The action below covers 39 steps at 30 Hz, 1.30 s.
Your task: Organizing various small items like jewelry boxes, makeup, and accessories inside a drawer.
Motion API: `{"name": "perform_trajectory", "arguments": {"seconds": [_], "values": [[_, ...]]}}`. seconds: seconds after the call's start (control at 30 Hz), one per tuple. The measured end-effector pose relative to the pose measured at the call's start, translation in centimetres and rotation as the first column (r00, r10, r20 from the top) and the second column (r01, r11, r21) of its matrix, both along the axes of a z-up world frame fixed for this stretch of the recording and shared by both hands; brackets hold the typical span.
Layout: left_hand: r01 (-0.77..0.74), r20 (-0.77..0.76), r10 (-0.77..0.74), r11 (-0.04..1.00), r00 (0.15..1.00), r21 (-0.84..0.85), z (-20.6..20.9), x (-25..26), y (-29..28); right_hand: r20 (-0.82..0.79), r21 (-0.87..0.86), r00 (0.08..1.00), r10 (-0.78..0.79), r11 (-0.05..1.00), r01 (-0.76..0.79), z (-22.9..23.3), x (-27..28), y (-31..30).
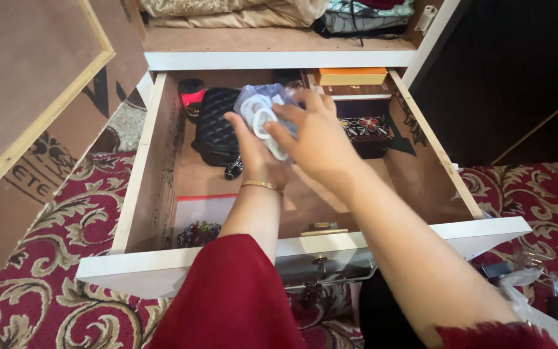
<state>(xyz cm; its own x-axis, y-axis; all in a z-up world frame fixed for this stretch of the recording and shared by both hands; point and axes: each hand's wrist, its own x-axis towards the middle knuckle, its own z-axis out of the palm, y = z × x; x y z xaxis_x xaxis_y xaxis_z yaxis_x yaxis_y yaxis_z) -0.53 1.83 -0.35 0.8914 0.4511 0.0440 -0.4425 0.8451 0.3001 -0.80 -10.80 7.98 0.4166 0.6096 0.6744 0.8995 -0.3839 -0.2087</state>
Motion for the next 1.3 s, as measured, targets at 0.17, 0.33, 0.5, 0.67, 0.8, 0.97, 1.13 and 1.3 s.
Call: {"name": "perform_trajectory", "arguments": {"seconds": [0.17,0.33,0.5,0.67,0.8,0.97,1.13,1.3], "values": [[-0.146,0.044,0.143,0.984,0.989,0.101,-1.0,0.7,0.2,-0.239,-0.015,0.971,0.000,1.000,-0.004,0.3,-1.0,0.8],[-0.236,-0.143,0.273,0.943,0.951,0.234,-2.3,1.7,0.4,-0.411,0.024,0.911,-0.029,0.999,0.043,-0.4,0.4,0.9],[-0.233,-0.175,0.457,0.701,0.872,0.674,-6.1,3.7,1.8,-0.761,0.165,0.647,0.052,0.979,0.115,-2.5,6.2,0.1],[0.048,-0.385,0.186,0.851,0.904,0.523,-2.2,0.4,0.0,-0.947,0.314,0.120,0.299,0.938,0.148,-3.8,9.5,-1.9],[0.322,-0.580,-0.060,0.875,0.812,0.362,-1.1,-0.8,-0.7,-0.938,0.344,0.033,0.344,0.923,0.170,-5.0,10.5,-1.9],[0.247,-0.617,0.074,0.874,0.784,0.418,-3.3,0.8,4.5,-0.944,0.322,0.141,0.300,0.928,0.185,-4.4,10.6,-1.7],[0.267,-0.729,0.196,0.843,0.656,0.467,-3.3,1.5,12.0,-0.930,0.354,0.178,0.320,0.912,0.207,-2.6,13.3,-2.5],[0.305,-0.739,0.387,0.731,0.552,0.610,-4.8,6.9,16.0,-0.925,0.324,0.247,0.289,0.939,0.118,-2.1,15.1,-0.5]]}}
